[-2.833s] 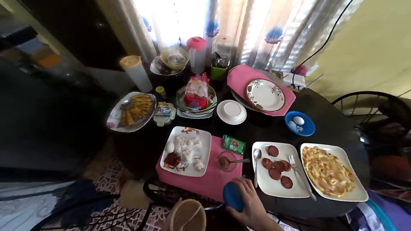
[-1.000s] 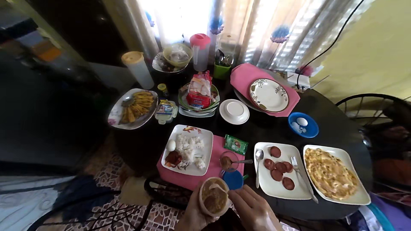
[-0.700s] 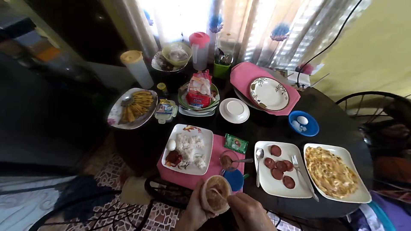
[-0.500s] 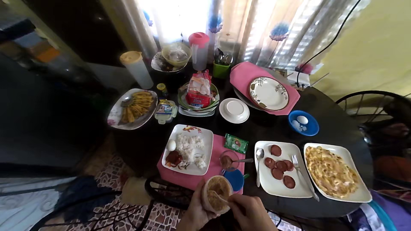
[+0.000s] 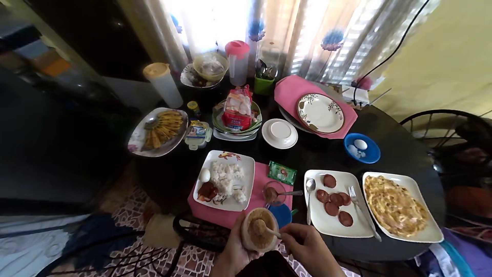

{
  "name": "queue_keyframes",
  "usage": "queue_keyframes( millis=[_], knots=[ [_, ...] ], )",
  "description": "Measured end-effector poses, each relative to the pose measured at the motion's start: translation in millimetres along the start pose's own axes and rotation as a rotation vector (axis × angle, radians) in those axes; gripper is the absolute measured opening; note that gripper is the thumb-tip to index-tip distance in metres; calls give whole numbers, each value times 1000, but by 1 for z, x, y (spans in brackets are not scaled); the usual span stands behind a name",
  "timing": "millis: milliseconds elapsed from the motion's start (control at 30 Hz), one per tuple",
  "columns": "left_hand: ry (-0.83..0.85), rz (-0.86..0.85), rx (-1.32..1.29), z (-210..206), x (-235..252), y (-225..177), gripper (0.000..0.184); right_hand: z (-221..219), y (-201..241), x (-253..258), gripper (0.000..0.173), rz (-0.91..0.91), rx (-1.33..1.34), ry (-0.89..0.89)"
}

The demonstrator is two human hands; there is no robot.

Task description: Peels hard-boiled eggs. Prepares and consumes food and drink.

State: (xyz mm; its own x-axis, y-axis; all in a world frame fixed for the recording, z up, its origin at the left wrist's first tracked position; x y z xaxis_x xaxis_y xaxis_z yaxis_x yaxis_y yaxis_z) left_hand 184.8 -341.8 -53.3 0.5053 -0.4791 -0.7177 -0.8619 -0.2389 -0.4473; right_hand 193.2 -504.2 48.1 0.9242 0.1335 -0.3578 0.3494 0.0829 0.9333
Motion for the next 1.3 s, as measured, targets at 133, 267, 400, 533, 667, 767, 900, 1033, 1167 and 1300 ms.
queue_keyframes(
  millis=[133, 267, 400, 533, 667, 767, 900, 1033, 1167, 1300],
  knots=[
    [48, -4, -19, -4, 7, -2, 79, 6, -1, 4, 18, 15, 45, -33],
    [62, -26, -22, -4, 19, -3, 83, 14, -3, 11, 17, 13, 90, -82],
    [20, -11, 14, 3, 31, 0, 83, 27, -10, 20, 17, 30, 140, -148],
    [-12, 12, 3, 9, 33, 3, 83, 43, -22, 30, 17, 31, 145, -235],
    [41, -12, -31, 10, 31, 2, 85, 55, -38, 40, 18, 27, 152, -296],
    [1, 14, -51, 11, 28, 1, 84, 58, -46, 44, 17, 24, 162, -328],
    [-32, 37, -32, 8, 30, -1, 83, 58, -41, 41, 17, 58, 135, -337],
    [-73, 30, -1, 4, 37, -2, 82, 49, -21, 29, 16, 132, 109, -288],
    [-66, 41, -18, -1, 39, -4, 81, 27, -7, 13, 17, 225, -87, -209],
    [-22, 26, -27, -5, 36, -7, 83, 16, -6, 6, 15, 249, -168, -199]
  ],
)
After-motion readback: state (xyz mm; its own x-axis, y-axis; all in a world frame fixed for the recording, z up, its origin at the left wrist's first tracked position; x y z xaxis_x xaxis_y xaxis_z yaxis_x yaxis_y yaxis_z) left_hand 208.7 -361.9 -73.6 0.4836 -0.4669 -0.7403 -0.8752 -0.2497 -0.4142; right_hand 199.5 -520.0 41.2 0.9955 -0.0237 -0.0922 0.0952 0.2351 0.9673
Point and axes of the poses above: each hand's wrist, its own x-axis towards the middle knuckle, its own z-axis out of the back of the hand, y = z × x, the point moved 7 cm from there along x, towards the middle knuckle, and after that the axes turned 15 degrees about x, right-handed, at the moved point
